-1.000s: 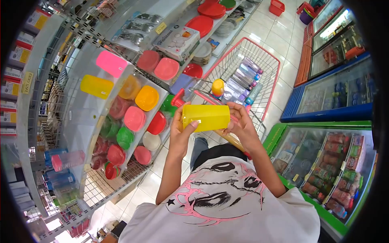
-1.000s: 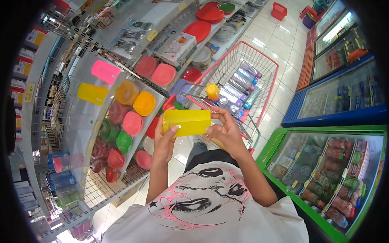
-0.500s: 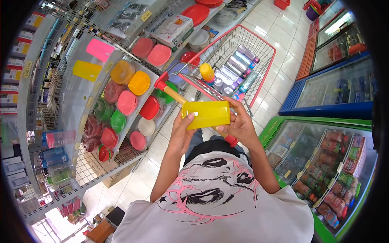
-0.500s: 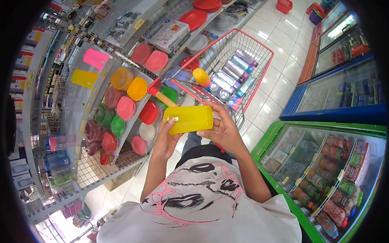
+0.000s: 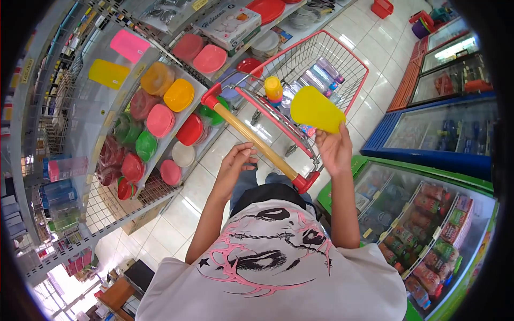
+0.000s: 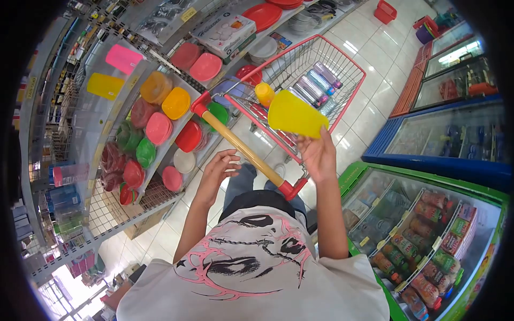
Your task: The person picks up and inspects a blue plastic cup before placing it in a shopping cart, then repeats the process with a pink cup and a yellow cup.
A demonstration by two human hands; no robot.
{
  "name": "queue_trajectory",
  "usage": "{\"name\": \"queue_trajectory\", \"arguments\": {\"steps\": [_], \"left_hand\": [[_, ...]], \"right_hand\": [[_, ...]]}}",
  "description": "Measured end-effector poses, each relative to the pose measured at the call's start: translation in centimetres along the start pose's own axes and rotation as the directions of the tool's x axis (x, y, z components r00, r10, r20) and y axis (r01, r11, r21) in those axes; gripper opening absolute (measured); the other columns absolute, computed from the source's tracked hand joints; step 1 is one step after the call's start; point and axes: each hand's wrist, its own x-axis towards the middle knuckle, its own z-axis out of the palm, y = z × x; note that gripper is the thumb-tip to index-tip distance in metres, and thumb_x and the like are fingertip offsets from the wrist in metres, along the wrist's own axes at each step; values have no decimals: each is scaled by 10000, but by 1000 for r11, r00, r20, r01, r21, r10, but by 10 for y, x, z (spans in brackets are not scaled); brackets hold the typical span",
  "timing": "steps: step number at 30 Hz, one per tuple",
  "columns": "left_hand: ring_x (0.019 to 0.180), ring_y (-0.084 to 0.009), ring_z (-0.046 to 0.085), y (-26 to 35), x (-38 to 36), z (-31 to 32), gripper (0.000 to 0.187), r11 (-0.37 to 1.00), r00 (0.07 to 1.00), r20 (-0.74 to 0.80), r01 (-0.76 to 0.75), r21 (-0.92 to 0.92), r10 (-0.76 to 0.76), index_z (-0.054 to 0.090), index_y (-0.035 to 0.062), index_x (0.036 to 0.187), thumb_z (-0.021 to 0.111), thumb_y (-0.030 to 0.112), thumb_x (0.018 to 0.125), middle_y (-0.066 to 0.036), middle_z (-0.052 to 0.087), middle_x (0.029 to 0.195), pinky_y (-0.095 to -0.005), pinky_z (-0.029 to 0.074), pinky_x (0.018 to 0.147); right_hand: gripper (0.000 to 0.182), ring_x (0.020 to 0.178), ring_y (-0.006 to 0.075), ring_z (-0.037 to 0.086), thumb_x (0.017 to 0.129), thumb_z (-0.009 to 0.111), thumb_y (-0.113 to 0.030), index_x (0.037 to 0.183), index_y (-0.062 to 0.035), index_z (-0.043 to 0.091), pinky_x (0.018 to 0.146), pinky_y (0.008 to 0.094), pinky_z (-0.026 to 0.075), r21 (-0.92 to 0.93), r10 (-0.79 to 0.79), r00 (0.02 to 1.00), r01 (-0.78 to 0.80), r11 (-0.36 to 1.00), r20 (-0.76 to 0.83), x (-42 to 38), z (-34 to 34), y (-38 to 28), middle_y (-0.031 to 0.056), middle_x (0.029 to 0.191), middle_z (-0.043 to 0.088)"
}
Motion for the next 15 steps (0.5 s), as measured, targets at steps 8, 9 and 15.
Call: {"name": "queue_trajectory", "arguments": {"steps": [8,9,15], "left_hand": [[968,-138,598,-22,21,-41,354,981,998,-62,4,192,8,545,48,1256,555,236,956,-61,628,1116,-282,456,858],[966,-136,597,-28,31,-51,343,970,999,-18,-30,243,36,550,44,1248,566,210,948,-56,630,1102,-281,458,857],[913,-158,603,11,52,-95,352,835,973,31,-213,508,229,573,22,1196,657,208,908,-62,637,996,-275,480,821]], "right_hand": [[669,912,286,637,756,804,-376,1184,34,493,799,367,512,-981,-427,899,161,105,101,112,43,9,199,1091,602],[694,934,314,633,737,809,-384,1188,38,492,824,380,507,-981,-446,876,192,-31,186,120,54,17,224,1122,586],[673,974,417,598,713,808,-369,1225,-51,509,824,474,504,-873,-287,903,163,-461,320,183,61,65,221,1102,523]]}}
